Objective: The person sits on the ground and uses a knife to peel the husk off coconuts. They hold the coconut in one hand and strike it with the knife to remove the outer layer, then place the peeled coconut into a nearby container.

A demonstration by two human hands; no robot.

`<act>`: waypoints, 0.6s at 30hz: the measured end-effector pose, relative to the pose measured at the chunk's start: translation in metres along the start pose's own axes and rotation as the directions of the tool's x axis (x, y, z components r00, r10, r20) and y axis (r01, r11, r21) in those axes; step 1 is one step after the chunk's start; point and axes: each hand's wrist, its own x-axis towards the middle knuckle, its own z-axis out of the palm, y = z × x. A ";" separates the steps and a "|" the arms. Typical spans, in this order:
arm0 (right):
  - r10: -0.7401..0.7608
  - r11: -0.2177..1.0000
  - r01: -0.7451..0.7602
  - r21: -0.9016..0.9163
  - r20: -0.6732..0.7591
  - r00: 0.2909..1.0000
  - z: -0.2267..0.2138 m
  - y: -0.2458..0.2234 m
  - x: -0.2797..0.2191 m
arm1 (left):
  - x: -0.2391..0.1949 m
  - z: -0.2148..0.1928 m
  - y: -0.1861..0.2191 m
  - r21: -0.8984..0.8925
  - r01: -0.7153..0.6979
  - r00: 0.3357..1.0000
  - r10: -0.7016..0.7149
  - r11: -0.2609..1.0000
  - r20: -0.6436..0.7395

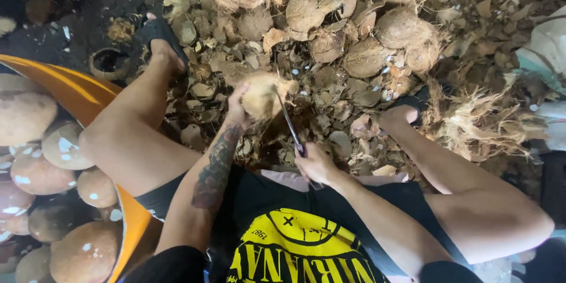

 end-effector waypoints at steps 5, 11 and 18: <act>0.089 0.802 -0.098 0.589 0.044 0.995 0.004 -0.070 -0.054 | -0.011 0.009 -0.002 0.084 -0.076 0.997 0.077 0.994 -0.006; -0.816 0.354 0.806 0.474 -0.265 0.514 0.000 -0.104 -0.097 | 0.014 -0.004 0.001 0.253 -0.218 0.971 0.184 0.942 0.152; 0.098 0.986 -0.109 -0.125 -0.089 0.991 -0.007 -0.007 -0.006 | -0.034 0.039 -0.004 0.164 -0.223 0.967 0.240 0.961 -0.088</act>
